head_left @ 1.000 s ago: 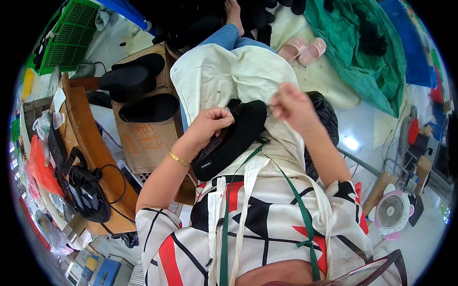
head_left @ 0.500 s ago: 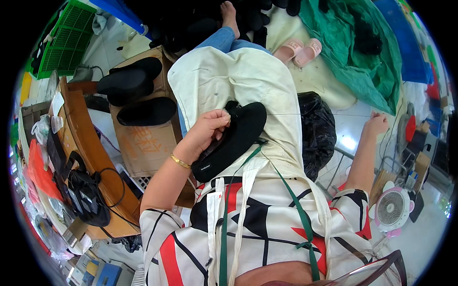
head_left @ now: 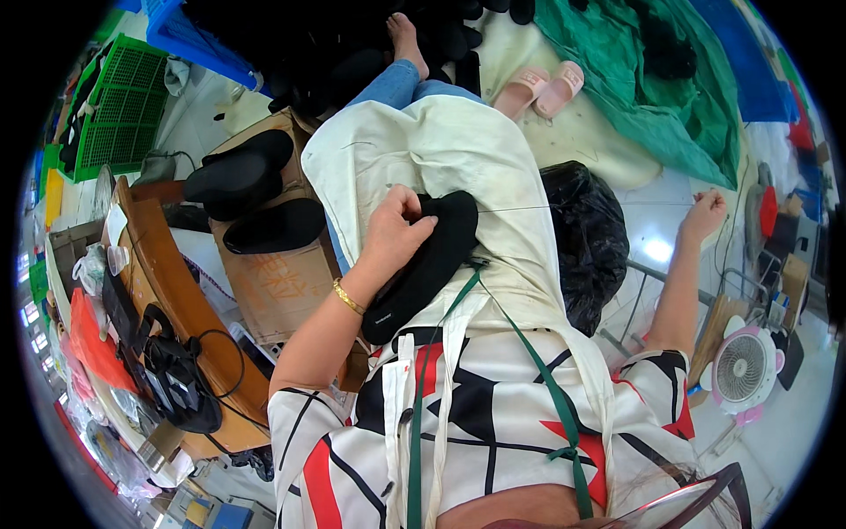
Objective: The person sits on the floor and sews a black shoe sole using a needle and thread. They repeatedly pull the thread through the sole to attach it, handling the shoe and thread with both hands.
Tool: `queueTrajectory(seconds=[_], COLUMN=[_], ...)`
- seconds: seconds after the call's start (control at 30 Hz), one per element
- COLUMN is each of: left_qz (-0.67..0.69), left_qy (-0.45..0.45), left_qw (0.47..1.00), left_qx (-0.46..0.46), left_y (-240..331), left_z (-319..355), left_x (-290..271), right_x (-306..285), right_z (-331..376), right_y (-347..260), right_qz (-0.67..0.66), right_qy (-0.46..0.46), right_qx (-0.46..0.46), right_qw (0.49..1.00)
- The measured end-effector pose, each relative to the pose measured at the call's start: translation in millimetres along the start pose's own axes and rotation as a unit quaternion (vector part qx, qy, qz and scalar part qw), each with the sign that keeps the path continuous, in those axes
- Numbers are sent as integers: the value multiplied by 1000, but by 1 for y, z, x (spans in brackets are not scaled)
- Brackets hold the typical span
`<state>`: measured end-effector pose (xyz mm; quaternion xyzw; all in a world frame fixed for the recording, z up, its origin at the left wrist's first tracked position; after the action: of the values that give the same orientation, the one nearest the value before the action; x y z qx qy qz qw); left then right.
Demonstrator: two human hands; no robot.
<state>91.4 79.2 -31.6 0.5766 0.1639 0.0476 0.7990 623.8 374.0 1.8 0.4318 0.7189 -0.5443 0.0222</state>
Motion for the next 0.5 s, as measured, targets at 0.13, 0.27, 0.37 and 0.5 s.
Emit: queueTrajectory(seconds=[0.13,0.27,0.37,0.5], left_qz=[51,65,103,68], left_qy=[11,-20,-30,-16], left_qw=[998,997,993,998], left_qx=[-22,-48,-39,6], left_y=[-4,-15,-15,-1], left_z=[0,-2,-1,3], left_x=[3,6,3,-4], right_x=[-62,-47,28,84], right_z=[-57,-45,60,222], right_y=[41,31,-57,-175], right_qz=[321,264,181,-14], right_qy=[85,-3,-240,-507], right_qx=[-173,-81,-90,-195], right_qw=[927,961,950,839])
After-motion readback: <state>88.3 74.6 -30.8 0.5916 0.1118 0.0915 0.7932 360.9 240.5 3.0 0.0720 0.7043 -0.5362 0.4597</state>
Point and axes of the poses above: each hand's wrist, its own z-axis away from the middle knuckle, its own x-axis out of the palm, y = z × x, the point moved 4 cm from there along -z, towards the middle knuckle, and after that the axes turned 7 degrees about z, right-handed, at the moved point
